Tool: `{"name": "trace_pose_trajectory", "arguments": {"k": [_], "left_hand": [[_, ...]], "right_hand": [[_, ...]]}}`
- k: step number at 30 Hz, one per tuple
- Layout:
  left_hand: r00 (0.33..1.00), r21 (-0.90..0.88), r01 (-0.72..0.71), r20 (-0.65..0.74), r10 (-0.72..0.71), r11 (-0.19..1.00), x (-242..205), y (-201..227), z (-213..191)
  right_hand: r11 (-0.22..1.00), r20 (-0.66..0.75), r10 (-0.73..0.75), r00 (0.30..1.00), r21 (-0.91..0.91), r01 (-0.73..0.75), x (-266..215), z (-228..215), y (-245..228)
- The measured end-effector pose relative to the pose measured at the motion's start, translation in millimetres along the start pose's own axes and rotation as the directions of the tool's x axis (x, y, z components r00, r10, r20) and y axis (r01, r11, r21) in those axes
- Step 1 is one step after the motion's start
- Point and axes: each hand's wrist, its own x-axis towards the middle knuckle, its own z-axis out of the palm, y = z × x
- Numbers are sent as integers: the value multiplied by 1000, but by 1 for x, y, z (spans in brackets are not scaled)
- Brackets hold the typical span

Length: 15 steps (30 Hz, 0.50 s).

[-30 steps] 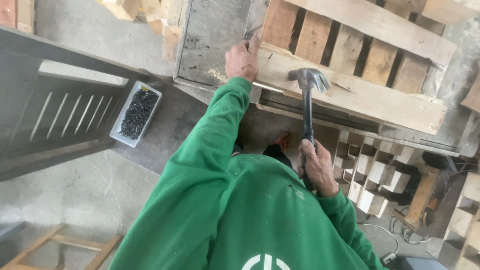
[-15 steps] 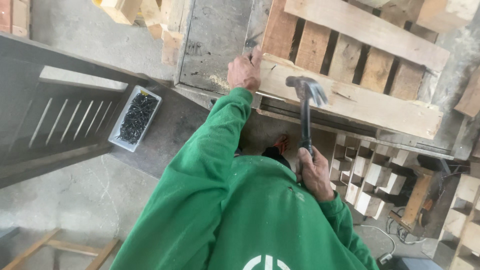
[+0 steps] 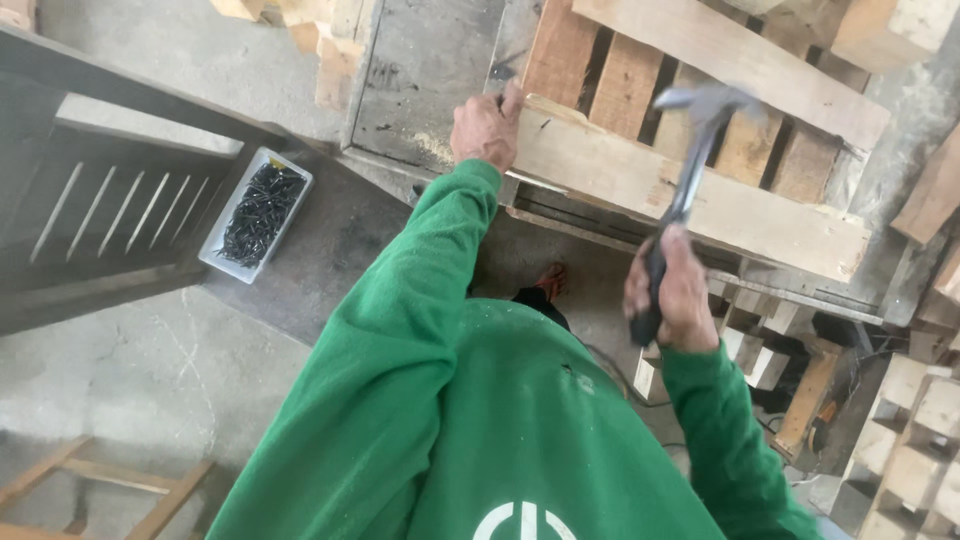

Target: The person assembles a wooden pallet by hammering nails into wooden planks and blocks. They position planks, insert nails, and use a hammer to secure the components together in a workshop setting.

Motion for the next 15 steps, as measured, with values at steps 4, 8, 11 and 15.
{"name": "trace_pose_trajectory", "arguments": {"k": [4,8,11,15], "left_hand": [[999,-41,6,37,-4,999,-1,0,-1],[999,-54,34,19,-33,998,2,1,2],[999,-67,23,26,-22,997,2,-5,3],[998,-7,23,64,-22,1000,2,-2,5]], "right_hand": [[988,33,155,987,19,-156,-5,-14,-1],[995,-5,-10,1000,101,10,6,-20,-9],[977,-18,-141,990,162,142,8,-19,-9],[995,37,97,995,-5,-97,-3,-31,-17]]}}
